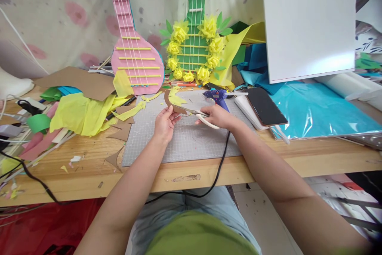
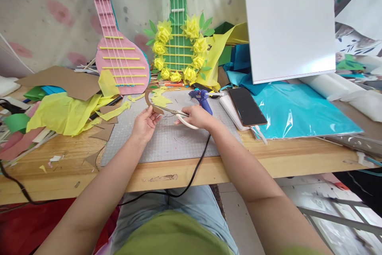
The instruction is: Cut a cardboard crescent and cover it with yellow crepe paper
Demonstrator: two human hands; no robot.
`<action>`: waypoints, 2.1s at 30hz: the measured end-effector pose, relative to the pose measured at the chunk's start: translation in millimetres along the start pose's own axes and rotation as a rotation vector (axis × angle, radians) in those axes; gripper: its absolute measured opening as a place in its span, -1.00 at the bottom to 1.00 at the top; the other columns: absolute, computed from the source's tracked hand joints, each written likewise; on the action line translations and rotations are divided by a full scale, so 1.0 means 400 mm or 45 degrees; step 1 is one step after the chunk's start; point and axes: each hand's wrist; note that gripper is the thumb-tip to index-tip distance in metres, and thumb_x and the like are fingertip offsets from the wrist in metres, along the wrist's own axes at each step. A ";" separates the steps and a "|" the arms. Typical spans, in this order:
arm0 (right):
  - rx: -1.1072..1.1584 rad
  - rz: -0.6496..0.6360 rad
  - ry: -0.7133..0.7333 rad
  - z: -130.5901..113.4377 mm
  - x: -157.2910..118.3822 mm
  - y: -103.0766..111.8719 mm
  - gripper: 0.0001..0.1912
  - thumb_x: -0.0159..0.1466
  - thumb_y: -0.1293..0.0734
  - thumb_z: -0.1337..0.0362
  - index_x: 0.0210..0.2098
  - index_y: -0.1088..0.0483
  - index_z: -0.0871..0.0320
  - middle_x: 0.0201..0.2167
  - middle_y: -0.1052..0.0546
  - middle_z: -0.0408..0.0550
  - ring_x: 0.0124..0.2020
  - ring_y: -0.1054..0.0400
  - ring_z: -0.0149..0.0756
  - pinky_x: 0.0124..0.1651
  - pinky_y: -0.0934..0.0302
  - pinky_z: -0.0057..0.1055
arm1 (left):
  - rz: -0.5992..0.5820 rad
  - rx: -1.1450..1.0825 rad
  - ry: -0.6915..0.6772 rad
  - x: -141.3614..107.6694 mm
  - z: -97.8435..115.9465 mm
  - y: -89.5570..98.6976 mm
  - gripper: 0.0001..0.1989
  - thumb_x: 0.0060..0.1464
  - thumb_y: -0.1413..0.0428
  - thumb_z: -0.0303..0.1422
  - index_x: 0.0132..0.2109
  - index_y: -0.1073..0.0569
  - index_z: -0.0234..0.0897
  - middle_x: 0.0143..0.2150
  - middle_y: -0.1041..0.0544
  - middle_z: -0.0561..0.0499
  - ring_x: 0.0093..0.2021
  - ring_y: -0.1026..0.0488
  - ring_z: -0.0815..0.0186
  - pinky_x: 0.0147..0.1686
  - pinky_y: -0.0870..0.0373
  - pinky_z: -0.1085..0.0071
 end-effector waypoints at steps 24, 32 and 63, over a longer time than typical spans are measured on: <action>-0.034 -0.051 -0.023 -0.004 -0.010 0.016 -0.53 -0.01 -0.27 -0.16 -0.58 -0.21 0.16 -0.65 -0.20 -0.23 -0.56 -0.02 -0.47 -0.48 0.18 -0.45 | -0.077 0.133 0.009 0.000 -0.002 0.003 -0.83 -0.09 -0.18 -0.35 -0.38 -0.32 -0.29 -0.43 -0.51 0.06 -0.43 -0.48 0.38 -0.33 -0.40 0.41; 0.030 -0.095 -0.012 0.004 -0.010 0.022 -0.51 -0.02 -0.27 -0.17 -0.57 -0.22 0.17 -0.64 -0.18 -0.22 -0.56 -0.02 -0.46 -0.49 0.19 -0.46 | -0.107 0.313 -0.164 0.009 0.004 0.015 -0.75 -0.13 -0.20 -0.22 -0.43 -0.33 -0.28 -0.48 -0.47 0.08 -0.50 -0.42 0.42 -0.45 -0.42 0.46; -0.014 -0.059 0.002 0.002 -0.009 0.014 -0.52 -0.02 -0.27 -0.16 -0.59 -0.19 0.16 -0.65 -0.17 -0.23 -0.57 0.00 -0.48 -0.50 0.20 -0.45 | -0.053 0.107 -0.177 0.013 -0.009 0.007 -0.74 -0.06 -0.18 -0.24 -0.44 -0.27 -0.28 -0.62 -0.43 0.17 -0.61 -0.39 0.51 -0.35 -0.42 0.49</action>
Point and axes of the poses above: each hand's wrist, its own x-axis towards the middle knuckle, its own y-axis out of the back of the hand, z = x × y
